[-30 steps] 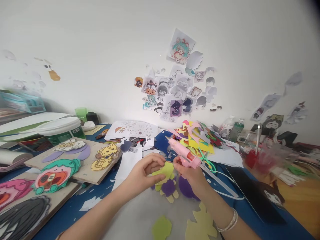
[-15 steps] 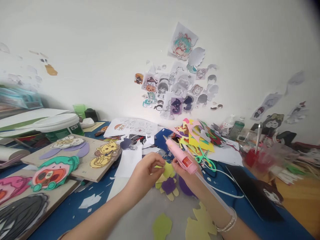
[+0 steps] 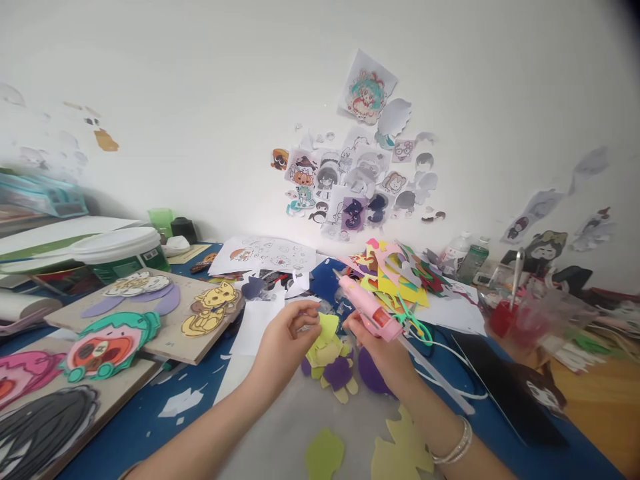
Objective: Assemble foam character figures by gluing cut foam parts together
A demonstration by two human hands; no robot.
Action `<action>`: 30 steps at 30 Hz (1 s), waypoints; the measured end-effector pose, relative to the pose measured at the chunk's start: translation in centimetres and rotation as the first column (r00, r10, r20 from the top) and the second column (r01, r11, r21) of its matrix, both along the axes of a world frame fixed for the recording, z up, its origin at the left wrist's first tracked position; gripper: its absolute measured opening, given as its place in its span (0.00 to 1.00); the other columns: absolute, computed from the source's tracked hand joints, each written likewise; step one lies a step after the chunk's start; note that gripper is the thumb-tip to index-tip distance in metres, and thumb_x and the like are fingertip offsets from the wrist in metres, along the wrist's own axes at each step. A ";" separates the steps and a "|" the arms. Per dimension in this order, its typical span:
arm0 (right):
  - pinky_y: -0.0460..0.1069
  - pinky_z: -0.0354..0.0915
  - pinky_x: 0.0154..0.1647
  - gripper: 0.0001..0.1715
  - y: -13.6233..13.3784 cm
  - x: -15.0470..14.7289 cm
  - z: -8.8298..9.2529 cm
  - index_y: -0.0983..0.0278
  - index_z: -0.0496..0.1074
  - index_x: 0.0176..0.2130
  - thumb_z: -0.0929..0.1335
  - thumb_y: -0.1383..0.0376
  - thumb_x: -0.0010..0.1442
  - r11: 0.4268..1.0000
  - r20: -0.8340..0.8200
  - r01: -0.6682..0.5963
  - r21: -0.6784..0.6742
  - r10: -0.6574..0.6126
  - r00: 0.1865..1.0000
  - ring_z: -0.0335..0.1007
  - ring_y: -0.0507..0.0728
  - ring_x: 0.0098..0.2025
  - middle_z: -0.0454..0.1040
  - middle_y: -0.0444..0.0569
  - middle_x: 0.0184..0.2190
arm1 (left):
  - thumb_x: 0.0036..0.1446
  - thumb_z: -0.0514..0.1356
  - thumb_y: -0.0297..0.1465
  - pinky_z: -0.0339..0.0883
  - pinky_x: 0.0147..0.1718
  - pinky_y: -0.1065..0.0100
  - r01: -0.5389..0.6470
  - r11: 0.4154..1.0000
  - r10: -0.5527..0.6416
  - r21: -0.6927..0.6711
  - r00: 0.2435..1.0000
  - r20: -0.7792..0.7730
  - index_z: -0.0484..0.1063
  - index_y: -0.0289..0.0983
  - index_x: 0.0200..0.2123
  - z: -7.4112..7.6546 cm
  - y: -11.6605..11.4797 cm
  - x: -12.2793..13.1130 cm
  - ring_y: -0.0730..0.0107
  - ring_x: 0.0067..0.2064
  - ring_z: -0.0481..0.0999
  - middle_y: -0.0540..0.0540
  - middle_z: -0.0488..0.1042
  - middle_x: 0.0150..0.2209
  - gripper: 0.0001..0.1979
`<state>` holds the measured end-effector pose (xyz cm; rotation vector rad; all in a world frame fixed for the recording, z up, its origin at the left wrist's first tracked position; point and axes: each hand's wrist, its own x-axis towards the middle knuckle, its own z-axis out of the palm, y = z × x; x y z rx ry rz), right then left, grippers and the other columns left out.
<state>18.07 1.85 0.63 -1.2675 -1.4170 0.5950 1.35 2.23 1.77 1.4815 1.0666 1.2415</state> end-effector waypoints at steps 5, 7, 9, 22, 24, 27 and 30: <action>0.50 0.64 0.26 0.07 0.9 -0.8 -1.6 0.62 0.67 0.26 0.67 0.62 0.43 0.997 0.002 0.011 0.077 -0.011 1.000 0.65 0.54 0.25 0.69 0.43 0.22 | 0.44 0.60 0.34 0.68 0.35 0.67 -0.019 1.000 0.020 -0.017 0.998 0.054 0.65 0.38 0.37 -0.5 0.0 0.6 0.70 0.36 0.72 0.47 0.67 0.36 0.15; 0.50 0.63 0.25 0.07 1.4 -0.7 -2.3 0.61 0.67 0.26 0.67 0.62 0.43 0.997 -0.003 0.022 0.078 -0.022 1.000 0.65 0.55 0.25 0.69 0.44 0.23 | 0.44 0.60 0.34 0.68 0.33 0.68 -0.006 1.000 0.007 -0.020 0.998 0.058 0.65 0.38 0.36 -0.5 0.0 0.7 0.69 0.36 0.72 0.47 0.67 0.36 0.14; 0.50 0.63 0.25 0.07 1.9 -0.4 -2.8 0.60 0.66 0.26 0.67 0.61 0.43 0.996 -0.009 0.032 0.086 -0.031 0.999 0.65 0.56 0.26 0.69 0.45 0.23 | 0.44 0.60 0.34 0.68 0.30 0.69 0.011 0.999 -0.010 -0.032 0.998 0.055 0.65 0.39 0.36 -0.4 -0.2 0.8 0.69 0.36 0.72 0.47 0.68 0.35 0.13; 0.49 0.60 0.23 0.08 2.5 1.0 -2.1 0.60 0.64 0.24 0.66 0.59 0.47 0.990 -0.107 0.136 0.041 -0.131 0.986 0.63 0.55 0.25 0.65 0.44 0.20 | 0.41 0.62 0.35 0.67 0.32 0.69 -0.040 0.993 0.050 -0.111 0.995 0.091 0.65 0.38 0.33 0.3 -0.3 0.4 0.69 0.36 0.72 0.47 0.70 0.36 0.14; 0.48 0.58 0.20 0.08 1.8 1.1 -1.4 0.60 0.65 0.25 0.66 0.58 0.48 0.988 -0.131 0.153 0.008 -0.151 0.980 0.61 0.53 0.22 0.64 0.42 0.18 | 0.42 0.62 0.35 0.67 0.32 0.69 -0.063 0.990 0.075 -0.127 0.993 0.088 0.65 0.38 0.34 0.5 -0.3 0.2 0.67 0.37 0.73 0.46 0.71 0.36 0.15; 0.46 0.55 0.17 0.10 1.1 1.4 -0.4 0.62 0.66 0.27 0.67 0.58 0.48 0.990 -0.149 0.142 -0.023 -0.144 0.978 0.58 0.51 0.19 0.62 0.40 0.16 | 0.41 0.63 0.37 0.66 0.32 0.68 -0.088 0.981 0.101 -0.171 0.992 0.070 0.66 0.38 0.36 0.7 -0.3 0.0 0.65 0.38 0.74 0.46 0.72 0.34 0.17; 0.46 0.57 0.18 0.09 1.3 2.4 -0.1 0.63 0.67 0.26 0.66 0.59 0.49 0.985 -0.140 0.161 -0.060 -0.168 0.976 0.59 0.51 0.18 0.63 0.40 0.15 | 0.41 0.63 0.38 0.66 0.33 0.67 -0.096 0.977 0.113 -0.189 0.991 0.078 0.67 0.38 0.36 0.8 -0.3 -0.2 0.63 0.37 0.74 0.47 0.73 0.32 0.18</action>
